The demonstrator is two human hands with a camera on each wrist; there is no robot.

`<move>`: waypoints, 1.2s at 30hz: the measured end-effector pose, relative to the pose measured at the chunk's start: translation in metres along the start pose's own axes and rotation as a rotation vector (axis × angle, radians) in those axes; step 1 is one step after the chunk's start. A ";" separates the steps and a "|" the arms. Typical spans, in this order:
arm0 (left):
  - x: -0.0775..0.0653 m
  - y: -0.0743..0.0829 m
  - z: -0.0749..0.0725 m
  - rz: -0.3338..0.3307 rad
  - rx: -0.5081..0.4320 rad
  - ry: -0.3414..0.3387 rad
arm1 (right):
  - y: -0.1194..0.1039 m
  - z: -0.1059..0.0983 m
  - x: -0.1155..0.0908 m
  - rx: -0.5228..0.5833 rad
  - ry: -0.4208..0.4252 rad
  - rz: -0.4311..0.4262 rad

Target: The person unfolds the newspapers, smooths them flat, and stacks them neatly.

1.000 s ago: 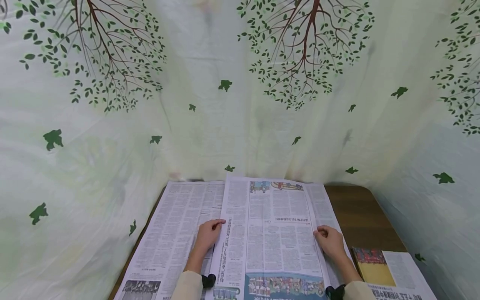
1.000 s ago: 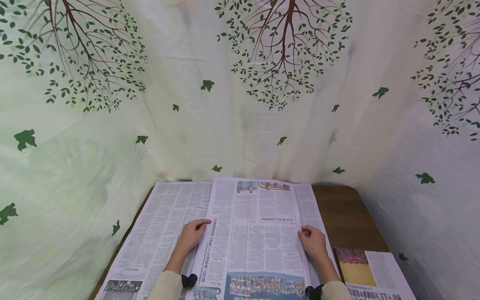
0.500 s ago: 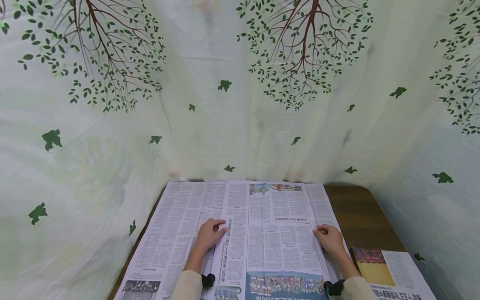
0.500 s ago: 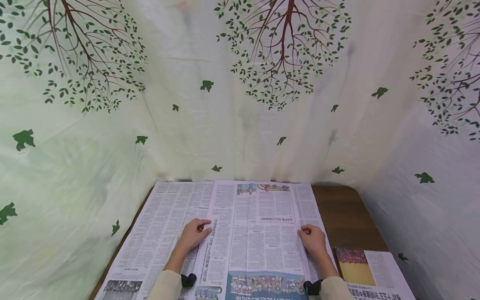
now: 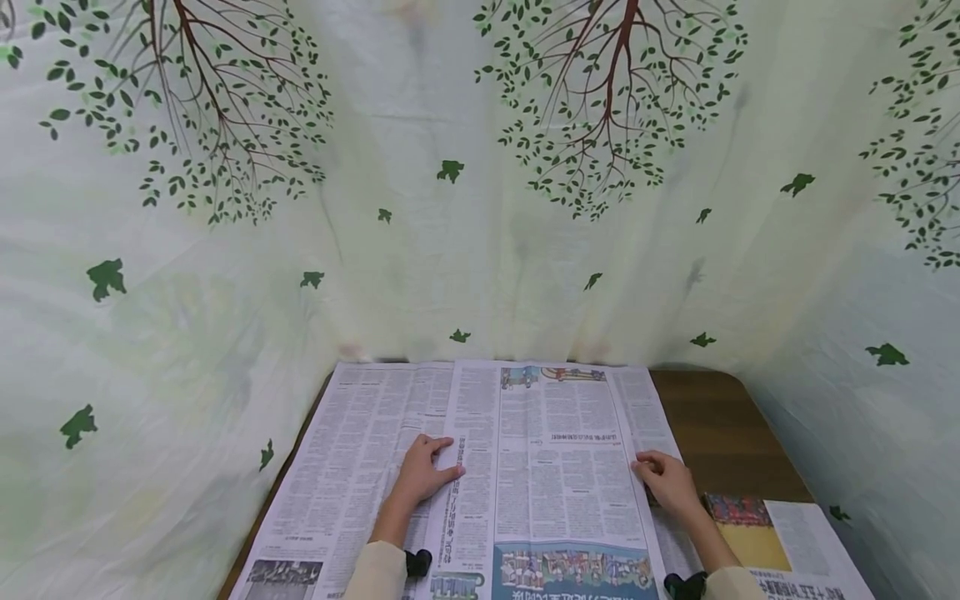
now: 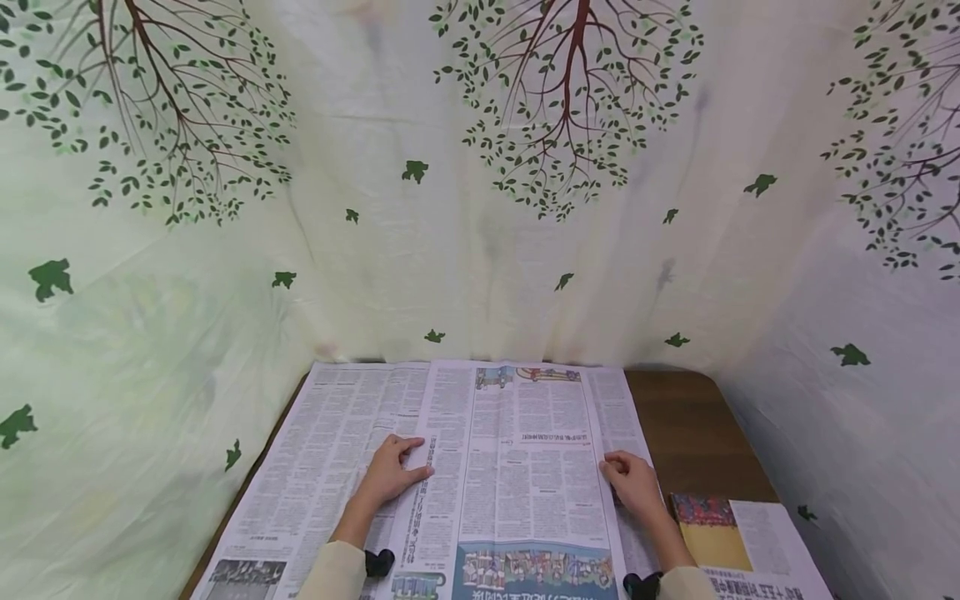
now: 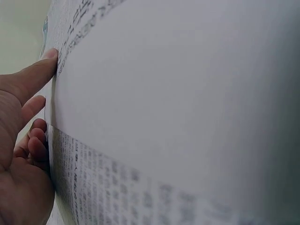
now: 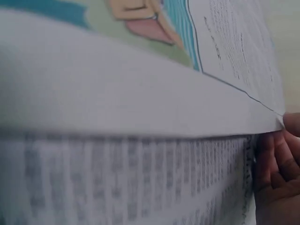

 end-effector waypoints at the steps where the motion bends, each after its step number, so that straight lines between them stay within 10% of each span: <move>1: 0.000 0.000 0.000 0.002 0.002 0.002 | 0.000 -0.001 -0.002 0.004 -0.017 0.000; 19: -0.007 0.007 0.004 0.037 0.107 -0.006 | -0.009 -0.001 -0.037 0.143 -0.037 0.052; 29: -0.021 0.037 0.018 0.206 0.320 0.076 | -0.009 0.002 -0.049 0.134 -0.022 0.083; 36: -0.025 0.063 0.038 0.231 0.283 -0.021 | -0.010 0.003 -0.047 0.069 -0.003 0.034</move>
Point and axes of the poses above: each hand's wrist, its own x-axis towards the middle knuckle, its own z-axis out of the palm, y = z × x, the point moved 4 cm from there along x, towards the middle knuckle, and after that the axes turned 4 degrees about -y, right-handed, at the moved point
